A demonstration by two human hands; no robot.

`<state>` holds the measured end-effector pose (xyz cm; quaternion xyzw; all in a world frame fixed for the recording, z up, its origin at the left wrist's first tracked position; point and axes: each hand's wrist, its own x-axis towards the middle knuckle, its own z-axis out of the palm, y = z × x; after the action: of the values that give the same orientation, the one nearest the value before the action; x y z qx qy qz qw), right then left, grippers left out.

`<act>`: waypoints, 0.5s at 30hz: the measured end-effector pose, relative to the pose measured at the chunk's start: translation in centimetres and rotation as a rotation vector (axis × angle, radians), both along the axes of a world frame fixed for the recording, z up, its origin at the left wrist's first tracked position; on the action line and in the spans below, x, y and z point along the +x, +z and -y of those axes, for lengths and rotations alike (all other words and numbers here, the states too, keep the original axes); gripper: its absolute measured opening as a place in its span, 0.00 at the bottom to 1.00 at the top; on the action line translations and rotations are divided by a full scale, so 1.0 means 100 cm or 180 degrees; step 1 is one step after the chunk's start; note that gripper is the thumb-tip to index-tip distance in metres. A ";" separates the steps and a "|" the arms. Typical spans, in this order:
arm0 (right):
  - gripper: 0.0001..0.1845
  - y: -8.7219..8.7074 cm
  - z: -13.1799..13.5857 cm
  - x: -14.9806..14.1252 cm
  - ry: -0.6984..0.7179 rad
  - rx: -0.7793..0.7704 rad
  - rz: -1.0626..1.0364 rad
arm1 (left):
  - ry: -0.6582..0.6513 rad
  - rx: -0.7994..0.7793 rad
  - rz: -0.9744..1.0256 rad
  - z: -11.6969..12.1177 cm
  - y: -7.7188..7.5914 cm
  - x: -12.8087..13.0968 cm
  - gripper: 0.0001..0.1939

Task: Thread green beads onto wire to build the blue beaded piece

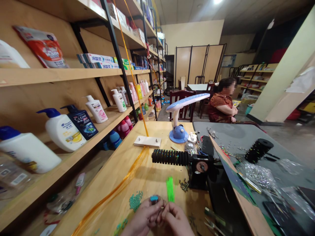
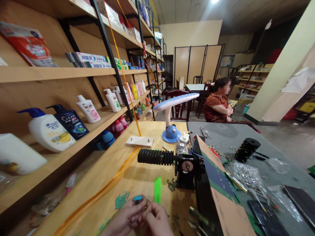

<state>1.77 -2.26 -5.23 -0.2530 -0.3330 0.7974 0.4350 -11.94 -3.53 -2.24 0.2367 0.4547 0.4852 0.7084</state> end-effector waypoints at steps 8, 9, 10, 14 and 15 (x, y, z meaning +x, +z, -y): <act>0.23 -0.025 -0.001 -0.013 -0.0220 -0.0128 0.0014 | -0.0021 0.0096 -0.0054 0.000 0.005 0.000 0.23; 0.24 -0.029 -0.001 -0.014 -0.0277 -0.0141 0.0054 | -0.0017 0.0076 -0.0053 0.001 0.005 0.000 0.23; 0.24 -0.033 -0.002 -0.016 -0.0325 -0.0150 0.0092 | -0.0015 0.0058 -0.0049 0.001 0.005 0.000 0.23; 0.23 -0.030 -0.003 -0.014 -0.0304 -0.0215 0.0168 | 0.0005 0.0084 -0.0075 0.001 0.004 0.000 0.23; 0.22 -0.027 -0.002 -0.012 -0.0279 -0.0215 0.0174 | -0.0005 0.0105 -0.0070 0.001 0.004 0.000 0.23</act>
<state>0.57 -2.01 -7.90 -0.3035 -0.3063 0.7812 0.4515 -11.90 -3.58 -1.82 0.2540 0.4542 0.4894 0.6997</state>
